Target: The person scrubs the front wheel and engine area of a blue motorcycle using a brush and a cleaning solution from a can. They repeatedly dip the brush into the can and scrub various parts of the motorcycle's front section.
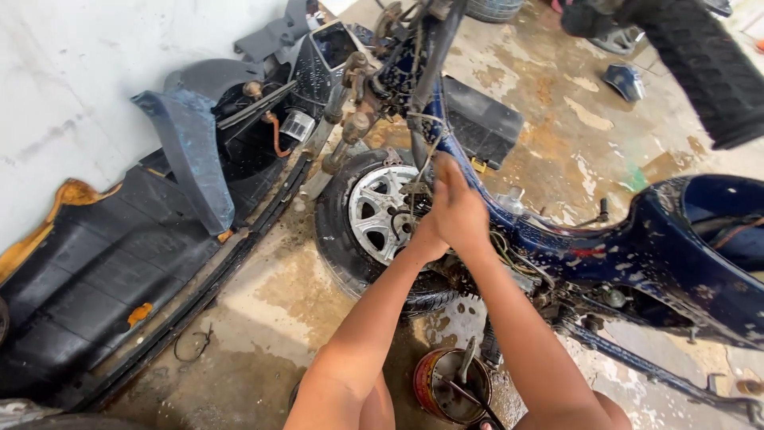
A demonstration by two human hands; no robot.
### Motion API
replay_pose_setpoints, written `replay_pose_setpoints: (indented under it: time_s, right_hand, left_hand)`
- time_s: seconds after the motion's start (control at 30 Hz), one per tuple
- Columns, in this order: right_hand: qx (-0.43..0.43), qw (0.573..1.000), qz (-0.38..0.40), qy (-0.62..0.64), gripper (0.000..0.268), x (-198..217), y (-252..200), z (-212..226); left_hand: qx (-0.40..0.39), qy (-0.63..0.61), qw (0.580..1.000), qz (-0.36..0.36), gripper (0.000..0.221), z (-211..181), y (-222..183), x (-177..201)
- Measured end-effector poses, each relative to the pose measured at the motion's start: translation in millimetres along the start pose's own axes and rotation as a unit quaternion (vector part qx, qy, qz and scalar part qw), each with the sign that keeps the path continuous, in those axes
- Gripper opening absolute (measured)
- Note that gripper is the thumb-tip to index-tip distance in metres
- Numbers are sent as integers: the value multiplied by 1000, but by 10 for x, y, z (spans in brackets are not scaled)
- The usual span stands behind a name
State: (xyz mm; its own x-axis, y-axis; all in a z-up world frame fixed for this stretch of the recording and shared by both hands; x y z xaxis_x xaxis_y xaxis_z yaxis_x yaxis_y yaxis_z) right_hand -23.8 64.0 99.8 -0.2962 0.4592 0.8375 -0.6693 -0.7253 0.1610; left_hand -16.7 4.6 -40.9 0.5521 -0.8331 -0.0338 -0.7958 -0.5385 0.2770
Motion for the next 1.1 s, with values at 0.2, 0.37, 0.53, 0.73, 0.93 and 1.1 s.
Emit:
replay_pose_setpoints:
  time_s: [0.2,0.37,0.53,0.73,0.93,1.1]
  right_hand:
    - [57,998,-23,19,59,-42,-49,95]
    - [79,987,-43,-131,60,-104,-31,-929]
    - [203,974,-55,-84,62,-91,72,-828]
    - [264,955,-106,-81,65,-184,-33,-1024]
    - [428,881,-141,-147,62,-57,364,-1037]
    - [471,875,-108,20,59,-28,498,-423]
  left_hand:
    - [29,-30,999,9,75,-134,-79,71]
    - [19,-73,997,-4,76,-94,-33,302]
    - [36,-153,987,-16,81,-499,-186,288]
    - [-88,-212,972,-44,88,392,-4,359]
    - [-6,-201,979,-19,68,-51,-48,295]
    - [31,-268,961,-56,94,-830,-188,403]
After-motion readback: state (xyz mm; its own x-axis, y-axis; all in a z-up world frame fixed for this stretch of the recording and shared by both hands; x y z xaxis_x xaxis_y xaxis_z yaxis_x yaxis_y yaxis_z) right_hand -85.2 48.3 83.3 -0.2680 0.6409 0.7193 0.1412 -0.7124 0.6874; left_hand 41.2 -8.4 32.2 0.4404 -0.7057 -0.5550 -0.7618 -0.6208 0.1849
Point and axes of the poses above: each hand's wrist, its own y-axis towards the middle knuckle, its own x-axis out of the back of the hand, z = x × y, the point moved 1 cm from there along y, towards the middle knuckle, and after that the axes turned 6 degrees about -x, right-handed, at the moved point
